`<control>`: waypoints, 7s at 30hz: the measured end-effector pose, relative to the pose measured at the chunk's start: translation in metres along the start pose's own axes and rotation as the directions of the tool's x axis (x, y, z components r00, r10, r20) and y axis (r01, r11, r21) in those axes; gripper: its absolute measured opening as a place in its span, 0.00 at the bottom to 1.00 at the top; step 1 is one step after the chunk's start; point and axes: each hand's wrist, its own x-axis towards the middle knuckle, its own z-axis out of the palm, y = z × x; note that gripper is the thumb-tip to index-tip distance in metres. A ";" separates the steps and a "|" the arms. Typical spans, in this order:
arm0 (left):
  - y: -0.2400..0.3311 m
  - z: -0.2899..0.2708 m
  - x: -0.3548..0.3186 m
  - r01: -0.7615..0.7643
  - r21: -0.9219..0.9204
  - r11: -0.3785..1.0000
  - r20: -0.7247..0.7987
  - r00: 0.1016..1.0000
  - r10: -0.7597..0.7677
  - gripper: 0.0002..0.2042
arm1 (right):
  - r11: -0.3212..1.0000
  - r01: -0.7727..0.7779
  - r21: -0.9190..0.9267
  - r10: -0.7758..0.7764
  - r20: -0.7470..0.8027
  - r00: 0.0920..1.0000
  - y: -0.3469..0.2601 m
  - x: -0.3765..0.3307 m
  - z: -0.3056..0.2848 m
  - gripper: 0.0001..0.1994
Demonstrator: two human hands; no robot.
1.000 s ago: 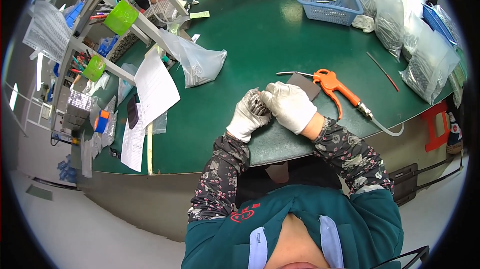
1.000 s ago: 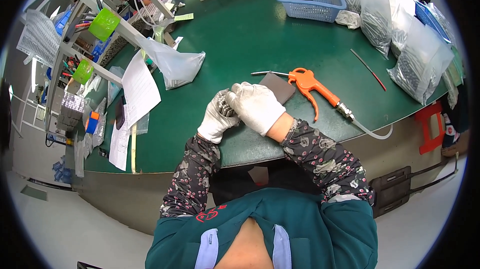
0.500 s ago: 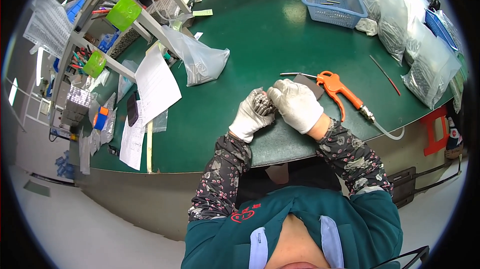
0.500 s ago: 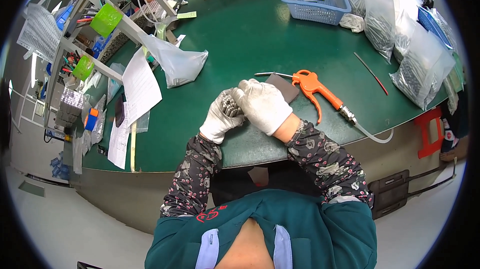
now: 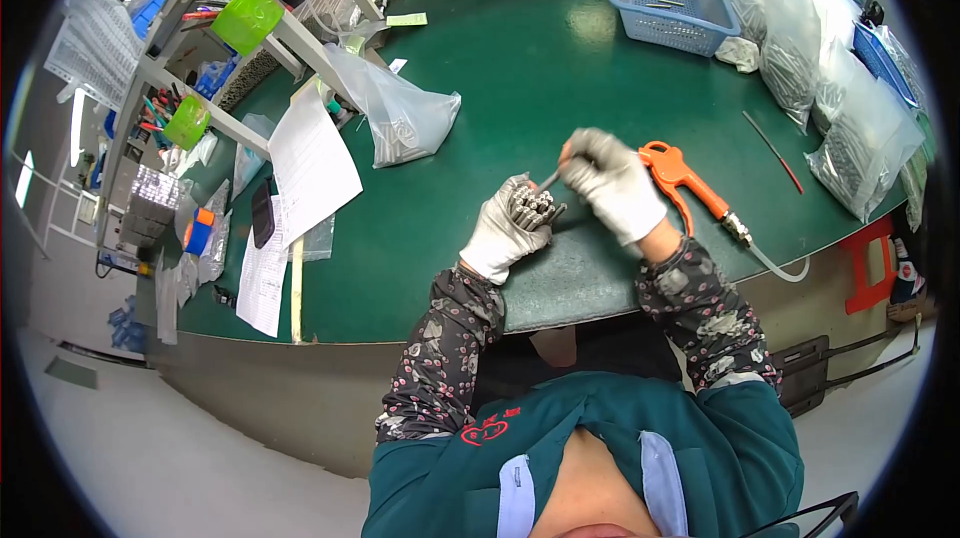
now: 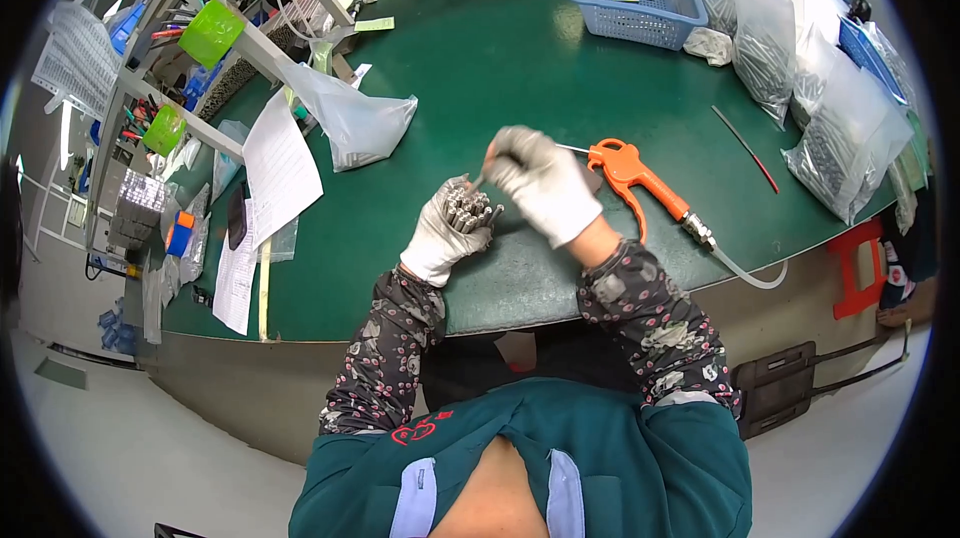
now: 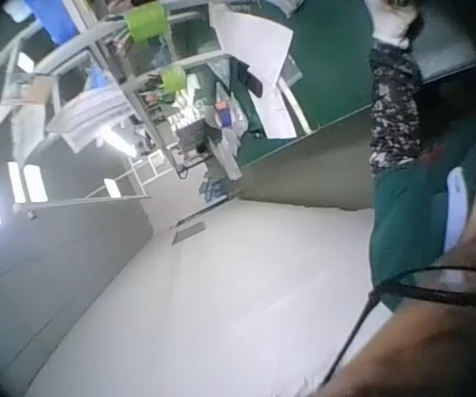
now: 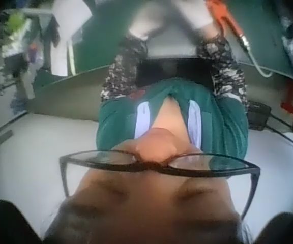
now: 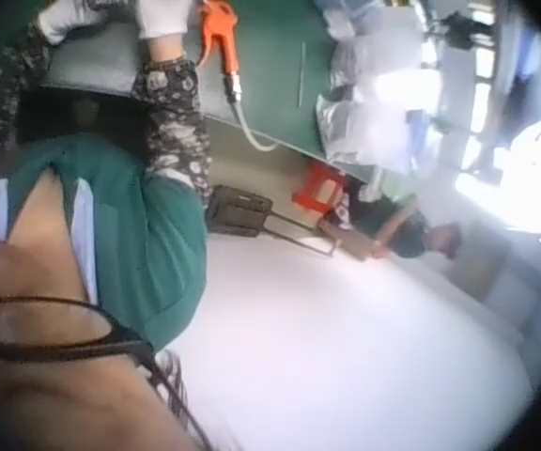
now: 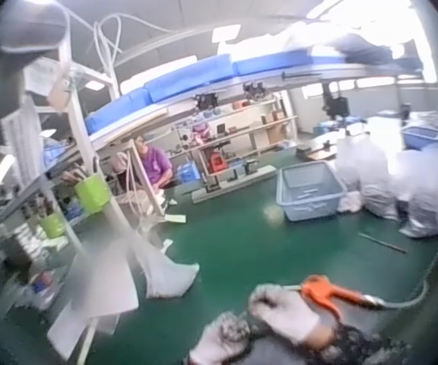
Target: Manually sanding and organizing small metal pins at a manufacturing workbench.
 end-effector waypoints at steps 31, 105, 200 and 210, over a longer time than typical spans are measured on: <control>-0.005 -0.003 0.003 -0.068 0.189 0.980 0.056 0.997 0.059 0.24 | 0.901 -0.028 -0.433 -0.026 -0.119 0.993 -0.026 0.001 0.013 0.07; 0.028 0.004 -0.007 0.188 -0.146 0.971 0.071 0.981 -0.179 0.29 | 0.908 0.020 -0.419 0.056 0.168 0.984 0.022 0.008 0.009 0.09; 0.003 0.003 -0.023 -0.064 0.314 0.947 0.056 0.997 0.048 0.30 | 0.960 -0.151 -0.236 0.174 0.080 0.981 0.035 -0.047 0.025 0.15; 0.006 0.001 -0.022 -0.026 0.196 0.980 0.029 0.999 0.021 0.32 | 0.958 -0.187 -0.218 0.221 0.146 0.964 0.032 -0.040 0.023 0.18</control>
